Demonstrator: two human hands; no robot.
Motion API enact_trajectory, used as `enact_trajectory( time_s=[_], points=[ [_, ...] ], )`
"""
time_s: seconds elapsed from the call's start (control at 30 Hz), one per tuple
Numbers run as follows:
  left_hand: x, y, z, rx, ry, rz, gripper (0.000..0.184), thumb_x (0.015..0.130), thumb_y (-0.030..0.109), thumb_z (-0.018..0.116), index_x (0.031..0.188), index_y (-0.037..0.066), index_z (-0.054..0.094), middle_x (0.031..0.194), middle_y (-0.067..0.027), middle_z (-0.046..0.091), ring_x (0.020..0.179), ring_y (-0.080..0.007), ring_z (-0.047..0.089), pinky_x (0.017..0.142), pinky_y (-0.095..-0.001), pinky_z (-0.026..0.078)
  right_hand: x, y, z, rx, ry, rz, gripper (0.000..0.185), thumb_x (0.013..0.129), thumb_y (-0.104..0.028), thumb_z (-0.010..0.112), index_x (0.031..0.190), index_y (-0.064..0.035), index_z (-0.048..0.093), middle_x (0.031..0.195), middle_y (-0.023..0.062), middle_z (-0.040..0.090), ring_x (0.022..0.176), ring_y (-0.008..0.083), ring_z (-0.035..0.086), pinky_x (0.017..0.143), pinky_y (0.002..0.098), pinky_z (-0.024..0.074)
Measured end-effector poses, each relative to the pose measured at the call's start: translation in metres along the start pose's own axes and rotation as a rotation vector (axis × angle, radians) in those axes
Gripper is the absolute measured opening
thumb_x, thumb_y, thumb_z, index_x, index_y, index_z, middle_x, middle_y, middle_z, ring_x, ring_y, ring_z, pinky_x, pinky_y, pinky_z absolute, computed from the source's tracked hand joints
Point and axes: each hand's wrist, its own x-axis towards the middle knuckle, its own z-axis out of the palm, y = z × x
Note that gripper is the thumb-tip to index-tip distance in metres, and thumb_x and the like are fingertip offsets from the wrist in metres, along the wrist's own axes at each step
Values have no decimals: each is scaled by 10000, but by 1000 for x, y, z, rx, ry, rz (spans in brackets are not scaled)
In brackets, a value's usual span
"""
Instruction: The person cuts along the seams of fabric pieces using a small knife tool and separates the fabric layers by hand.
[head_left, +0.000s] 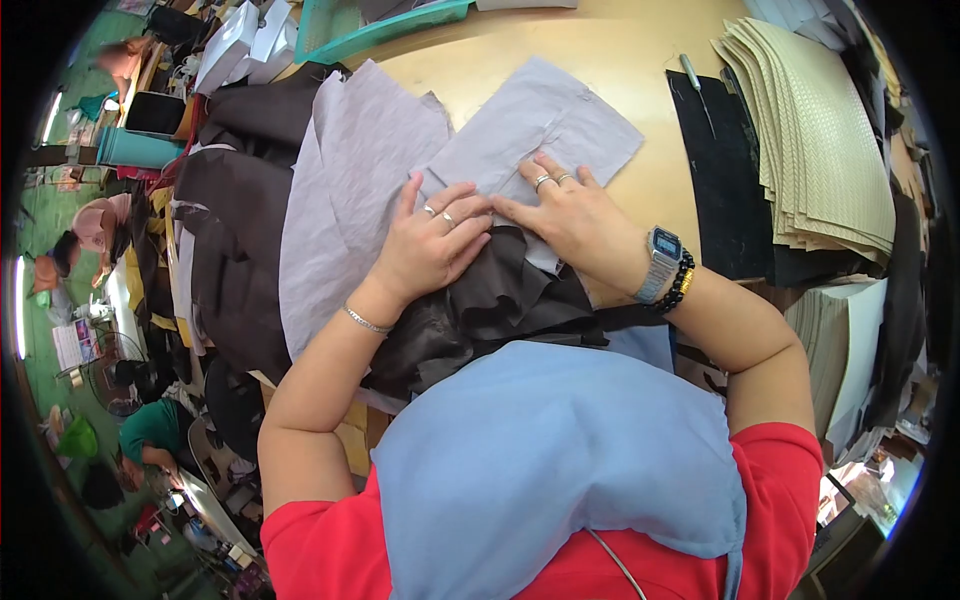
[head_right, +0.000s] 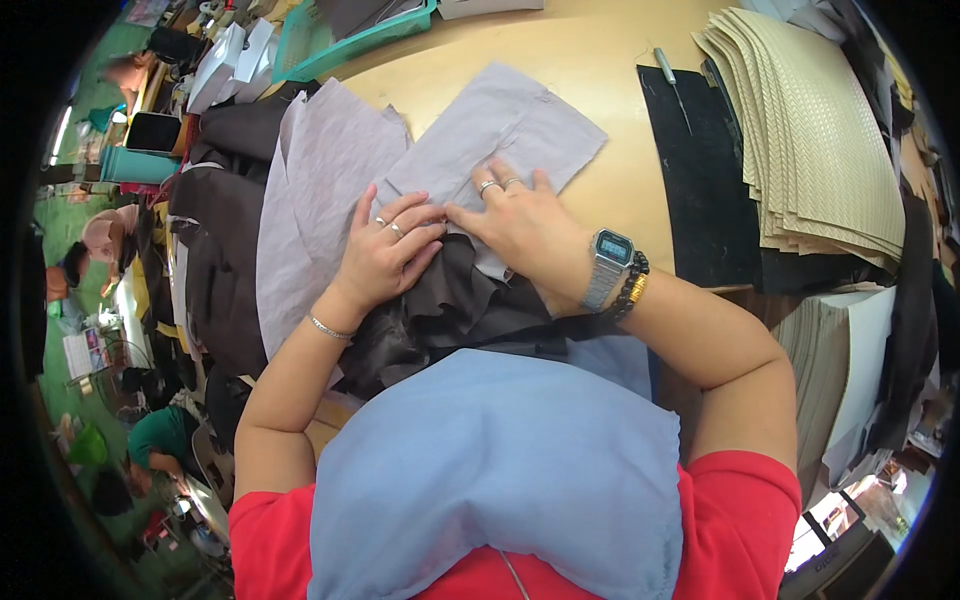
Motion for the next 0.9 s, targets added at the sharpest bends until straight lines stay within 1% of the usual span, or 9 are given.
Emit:
enact_trajectory(
  time_s=[0.1, 0.2, 0.23, 0.33, 0.43, 0.53, 0.73, 0.83, 0.9],
  points=[
    [1, 1, -1, 26, -35, 32, 112, 883, 205, 697, 992, 182, 693, 1231, 62, 672, 1267, -173, 566, 1189, -543, 149, -7, 19, 10, 7, 125, -47, 453, 895, -133, 563, 1348, -124, 549, 1367, 152, 532, 1295, 307, 533, 1010, 585, 441],
    [1, 2, 0, 24, -39, 22, 100, 897, 204, 680, 994, 186, 690, 1240, 68, 671, 1290, -173, 552, 1199, -557, 70, -8, 34, 13, 31, 190, 32, 424, 895, -134, 552, 1316, -89, 567, 1351, 114, 547, 1251, 268, 562, 1039, 541, 436],
    [1, 3, 0, 26, -42, 17, 97, 899, 205, 678, 994, 186, 689, 1238, 70, 672, 1291, -170, 550, 1198, -564, 45, -7, 38, 15, 7, 260, 14, 421, 880, -118, 550, 1298, -85, 581, 1327, 112, 564, 1214, 278, 579, 1040, 508, 442],
    [2, 4, 0, 26, -48, 0, 90, 904, 209, 673, 990, 188, 686, 1230, 76, 674, 1292, -160, 547, 1195, -587, -21, -3, 44, 18, 6, 312, 46, 415, 866, -101, 547, 1278, -80, 592, 1293, 98, 587, 1212, 269, 580, 1022, 464, 450],
    [1, 4, 1, 23, -40, -15, 86, 904, 222, 676, 983, 190, 686, 1221, 83, 678, 1289, -149, 546, 1188, -605, -59, 0, 42, 13, -2, 313, 81, 409, 856, -90, 544, 1261, -74, 599, 1276, 93, 600, 1227, 257, 570, 1000, 421, 454],
    [1, 4, 1, 30, -32, -17, 87, 903, 236, 680, 977, 192, 687, 1212, 87, 682, 1282, -143, 549, 1184, -611, -76, 1, 42, 14, -33, 316, 78, 389, 863, -116, 554, 1248, -94, 607, 1286, 86, 594, 1243, 247, 558, 995, 405, 448],
    [0, 4, 1, 33, -27, -18, 83, 897, 239, 684, 965, 192, 689, 1208, 92, 684, 1274, -143, 553, 1182, -619, -75, 0, 49, 15, 52, 276, -184, 423, 831, -157, 627, 1254, -139, 608, 1294, 66, 584, 1244, 247, 552, 1029, 441, 426],
    [2, 4, 1, 33, -28, -16, 85, 891, 234, 686, 965, 193, 690, 1213, 95, 684, 1281, -148, 549, 1179, -627, -77, 0, 42, 9, 118, 245, -115, 403, 875, -107, 549, 1270, -127, 625, 1275, 85, 603, 1236, 275, 564, 1066, 474, 421],
    [1, 4, 1, 35, -32, -13, 86, 889, 233, 684, 966, 195, 689, 1227, 97, 681, 1297, -153, 539, 1176, -633, -80, 2, 35, 9, 92, 206, -72, 401, 876, -106, 548, 1270, -125, 623, 1285, 82, 599, 1242, 277, 560, 1068, 485, 420]
  ],
)
